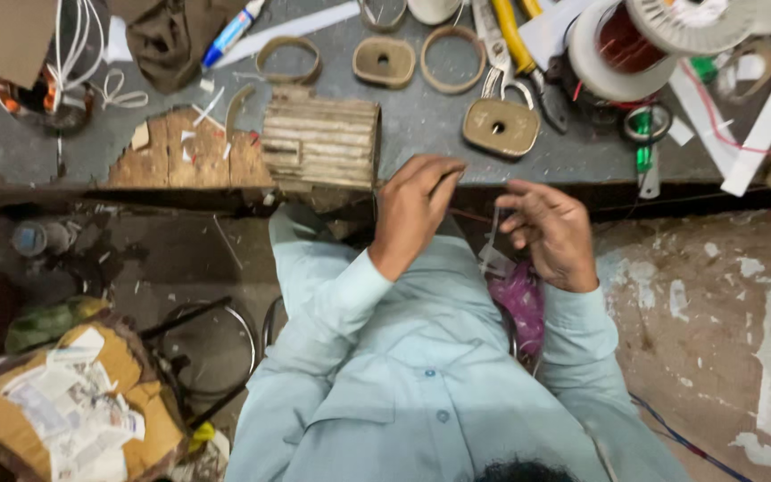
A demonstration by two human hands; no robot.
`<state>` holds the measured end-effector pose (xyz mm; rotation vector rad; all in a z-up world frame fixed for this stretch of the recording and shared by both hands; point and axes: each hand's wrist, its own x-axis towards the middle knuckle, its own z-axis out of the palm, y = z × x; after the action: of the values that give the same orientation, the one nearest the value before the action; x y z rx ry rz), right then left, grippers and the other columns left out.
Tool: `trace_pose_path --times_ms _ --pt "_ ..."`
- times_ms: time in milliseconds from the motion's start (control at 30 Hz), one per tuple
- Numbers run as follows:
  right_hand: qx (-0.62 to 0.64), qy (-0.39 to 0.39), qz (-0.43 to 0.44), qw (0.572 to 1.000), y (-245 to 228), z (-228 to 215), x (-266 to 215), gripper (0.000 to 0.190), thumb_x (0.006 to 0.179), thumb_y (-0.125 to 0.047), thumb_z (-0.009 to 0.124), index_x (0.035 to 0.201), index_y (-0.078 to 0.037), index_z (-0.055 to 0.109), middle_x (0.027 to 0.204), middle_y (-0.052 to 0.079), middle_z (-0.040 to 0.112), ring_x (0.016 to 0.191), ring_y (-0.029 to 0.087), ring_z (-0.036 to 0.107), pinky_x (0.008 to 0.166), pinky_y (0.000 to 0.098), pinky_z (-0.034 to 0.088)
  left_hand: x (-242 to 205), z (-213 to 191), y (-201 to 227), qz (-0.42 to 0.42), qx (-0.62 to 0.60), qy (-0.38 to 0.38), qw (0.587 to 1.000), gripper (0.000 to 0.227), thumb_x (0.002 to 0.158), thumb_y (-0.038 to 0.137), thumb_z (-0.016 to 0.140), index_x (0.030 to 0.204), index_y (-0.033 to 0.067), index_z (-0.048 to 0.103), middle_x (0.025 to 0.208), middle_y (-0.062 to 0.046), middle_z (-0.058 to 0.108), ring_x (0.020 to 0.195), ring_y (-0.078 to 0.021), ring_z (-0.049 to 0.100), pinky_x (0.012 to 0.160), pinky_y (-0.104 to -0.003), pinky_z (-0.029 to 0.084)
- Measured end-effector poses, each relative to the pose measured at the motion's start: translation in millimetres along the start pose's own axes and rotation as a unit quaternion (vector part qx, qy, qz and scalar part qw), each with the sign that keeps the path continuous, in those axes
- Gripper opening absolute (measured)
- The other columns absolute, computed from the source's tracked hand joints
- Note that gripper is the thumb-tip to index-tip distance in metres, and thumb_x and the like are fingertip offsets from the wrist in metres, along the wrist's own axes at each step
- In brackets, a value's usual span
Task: The person assembles small electrical components by hand, using a wooden jig to hold a laminated core. They cut a flat strip with scissors, wrap it around the core, and thread a wire through the assembly. The person repeats the process with another core, handling copper wire and flat strips throughout.
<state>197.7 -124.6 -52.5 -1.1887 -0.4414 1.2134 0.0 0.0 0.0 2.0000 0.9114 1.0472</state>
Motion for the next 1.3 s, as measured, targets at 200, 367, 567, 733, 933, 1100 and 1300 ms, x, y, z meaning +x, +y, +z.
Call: trace_pose_path --times_ms 200,367,567,733,933,1100,1300 --pt "0.043 -0.100 0.124 0.986 42.8 15.0 -7.2 0.018 0.105 -0.011 0.062 0.113 0.003 0.069 0.091 0.015 0.074 0.070 0.017 0.072 0.052 0.0244 0.052 -60.6 -48.1 -29.4 -0.138 -0.124 -0.039 0.982 0.027 0.096 0.012 0.072 0.122 0.0057 0.070 0.112 -0.008 0.074 0.098 -0.0222 0.072 0.085 -0.032 0.059" --pt "0.082 -0.177 0.188 0.963 66.2 22.9 -5.2 0.018 0.105 -0.013 0.063 0.114 0.003 0.069 0.089 0.015 0.074 0.069 0.018 0.071 0.048 0.0243 0.048 -99.5 -72.7 -60.4 -0.340 -0.485 -0.114 0.798 0.026 0.104 0.016 0.066 0.125 0.0018 0.069 0.110 -0.009 0.074 0.103 -0.0184 0.071 0.092 -0.033 0.058" --pt "0.188 -0.235 0.259 0.918 76.3 22.8 -8.4 0.022 0.105 -0.016 0.064 0.111 0.005 0.068 0.092 0.016 0.075 0.066 0.019 0.070 0.046 0.0237 0.046 -130.8 -92.0 -83.8 -0.410 -0.599 -0.088 0.682 0.021 0.105 0.014 0.064 0.119 -0.0005 0.070 0.098 -0.010 0.073 0.092 -0.0204 0.074 0.075 -0.031 0.057" --pt "0.176 -0.226 0.271 0.919 78.5 18.0 -12.1 0.026 0.103 -0.018 0.065 0.114 0.005 0.068 0.098 0.018 0.076 0.063 0.017 0.068 0.044 0.0217 0.045 -143.9 -98.9 -90.9 -0.425 -0.609 -0.064 0.666 0.023 0.102 0.012 0.065 0.117 -0.0037 0.069 0.099 -0.014 0.077 0.094 -0.0249 0.076 0.066 -0.029 0.057" --pt "0.194 -0.232 0.277 0.912 79.6 22.1 -12.1 0.022 0.107 -0.015 0.063 0.117 0.004 0.067 0.102 0.021 0.076 0.067 0.019 0.071 0.046 0.0226 0.046 -147.1 -94.8 -87.7 -0.439 -0.596 -0.070 0.669 0.023 0.102 0.014 0.064 0.117 -0.0030 0.068 0.102 -0.015 0.076 0.098 -0.0253 0.075 0.074 -0.033 0.061" --pt "0.216 -0.240 0.283 0.903 76.1 24.5 -13.0 0.021 0.108 -0.014 0.059 0.119 0.002 0.068 0.100 0.020 0.076 0.069 0.021 0.072 0.045 0.0221 0.044 -152.4 -90.2 -84.9 -0.402 -0.618 -0.093 0.669 0.023 0.110 0.021 0.059 0.120 0.0004 0.066 0.098 -0.011 0.071 0.085 -0.0173 0.066 0.071 -0.028 0.053" --pt "0.214 -0.231 0.291 0.903 79.8 28.0 -10.9 0.020 0.108 -0.016 0.058 0.117 -0.001 0.067 0.095 0.018 0.075 0.066 0.021 0.071 0.041 0.0219 0.042 -158.9 -84.9 -82.4 -0.393 -0.678 -0.082 0.616 0.024 0.111 0.024 0.054 0.118 0.0021 0.061 0.093 -0.011 0.069 0.070 -0.0154 0.061 0.051 -0.022 0.040"
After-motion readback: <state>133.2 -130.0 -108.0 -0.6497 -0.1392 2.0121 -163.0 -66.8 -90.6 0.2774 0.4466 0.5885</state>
